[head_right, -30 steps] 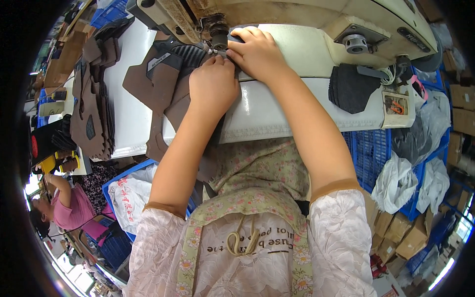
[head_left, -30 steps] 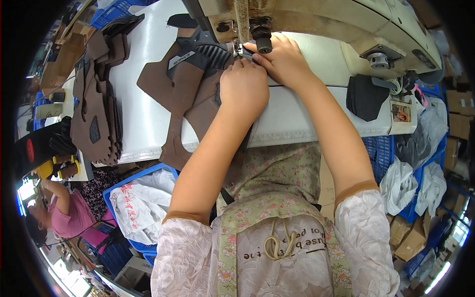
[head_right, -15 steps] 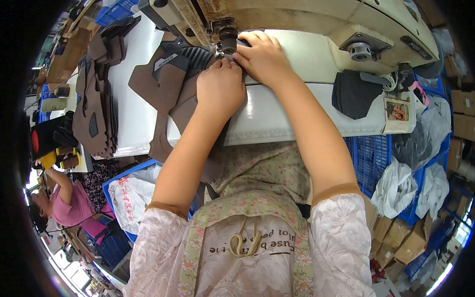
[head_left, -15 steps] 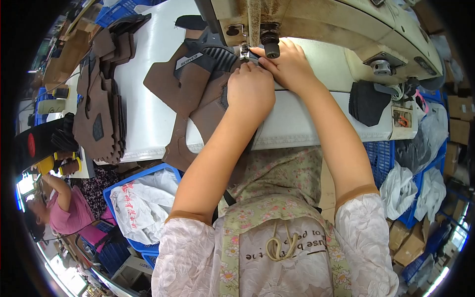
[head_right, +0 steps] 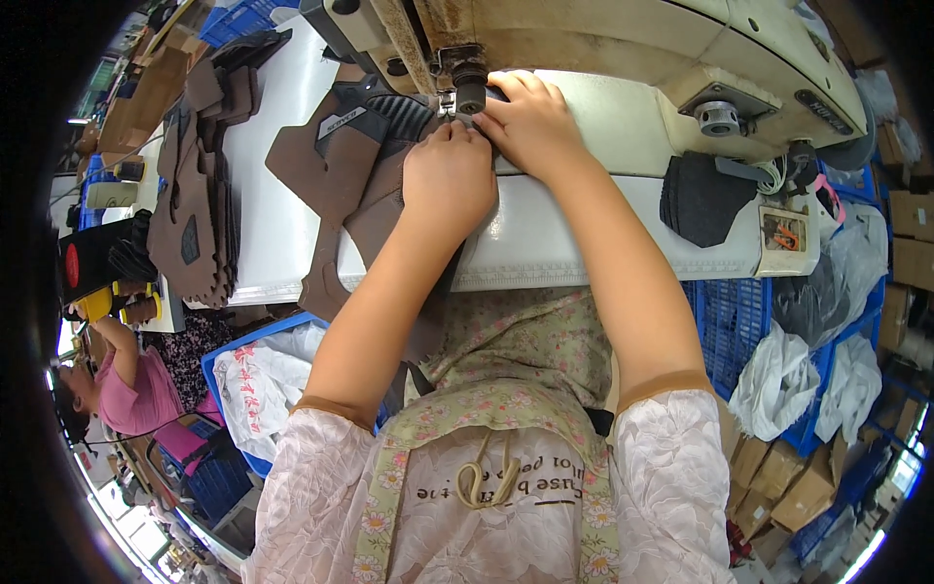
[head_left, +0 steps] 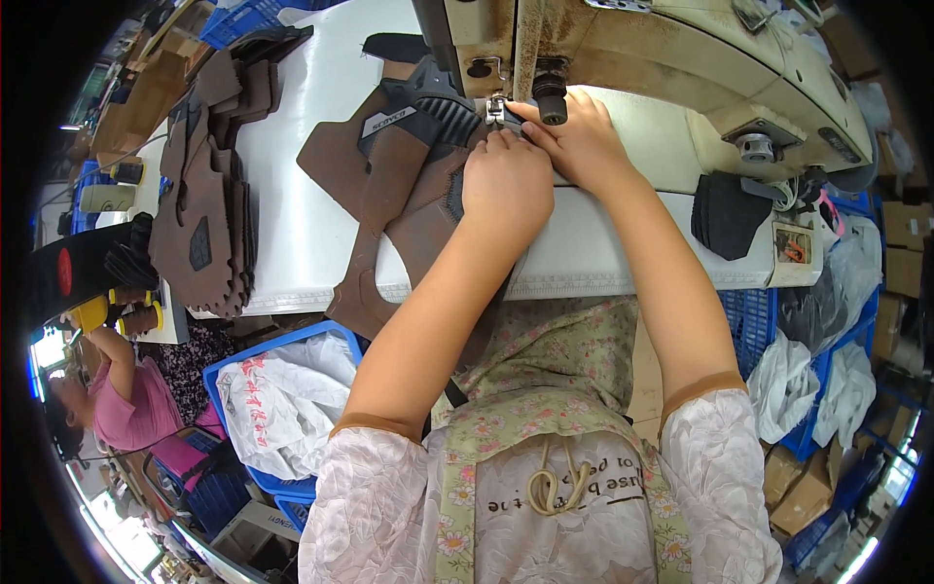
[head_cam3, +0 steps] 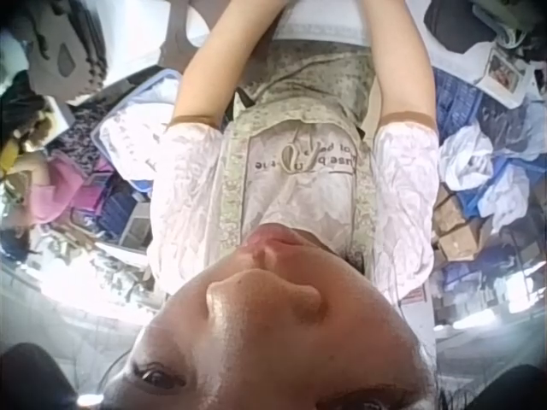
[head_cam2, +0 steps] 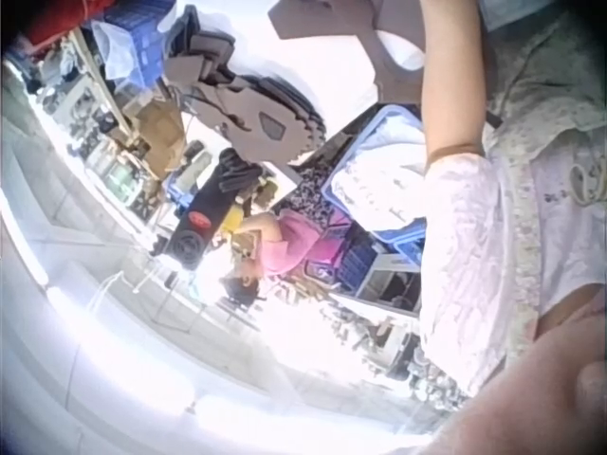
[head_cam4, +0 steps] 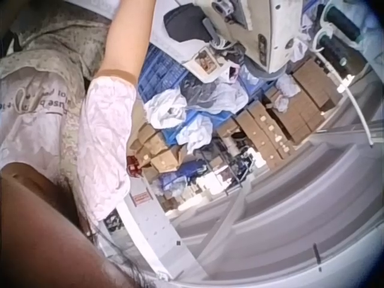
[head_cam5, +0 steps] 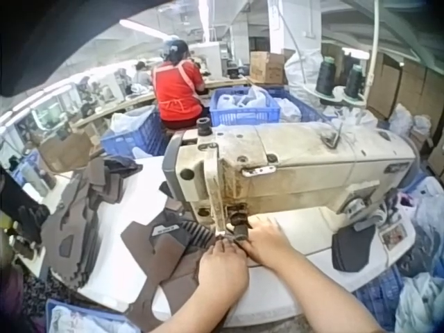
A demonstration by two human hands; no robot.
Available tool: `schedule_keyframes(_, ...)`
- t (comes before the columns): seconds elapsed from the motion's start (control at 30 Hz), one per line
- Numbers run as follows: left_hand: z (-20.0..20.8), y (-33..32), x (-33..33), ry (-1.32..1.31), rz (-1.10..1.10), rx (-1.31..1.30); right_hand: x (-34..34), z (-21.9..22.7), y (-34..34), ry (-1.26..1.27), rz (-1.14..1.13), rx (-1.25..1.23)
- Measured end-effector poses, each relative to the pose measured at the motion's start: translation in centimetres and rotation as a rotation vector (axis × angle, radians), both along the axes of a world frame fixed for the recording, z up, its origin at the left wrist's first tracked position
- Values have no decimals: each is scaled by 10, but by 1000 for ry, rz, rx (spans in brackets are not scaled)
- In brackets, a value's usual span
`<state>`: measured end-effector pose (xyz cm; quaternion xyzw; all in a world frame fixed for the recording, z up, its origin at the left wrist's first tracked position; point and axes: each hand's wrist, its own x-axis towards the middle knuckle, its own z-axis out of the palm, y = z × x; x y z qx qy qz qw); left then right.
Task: Sewing together components of a shoe upper using an industrial sewing machine.
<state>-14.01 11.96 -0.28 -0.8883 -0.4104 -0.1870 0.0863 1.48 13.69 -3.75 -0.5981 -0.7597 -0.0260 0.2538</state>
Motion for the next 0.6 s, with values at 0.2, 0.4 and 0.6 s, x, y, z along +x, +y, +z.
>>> schedule_keyframes(0.2, -5, 1, 1, -12, -8, 17, 1, 0, 0, 6, 7, 6)
schedule_keyframes(0.4, -8, -1, 0, -14, 18, 50, -1, 2, 1, 3, 17, -3)
schedule_keyframes(0.6, -2, -40, -29, -204, -74, -230, 2, 9, -2, 4, 27, -17)
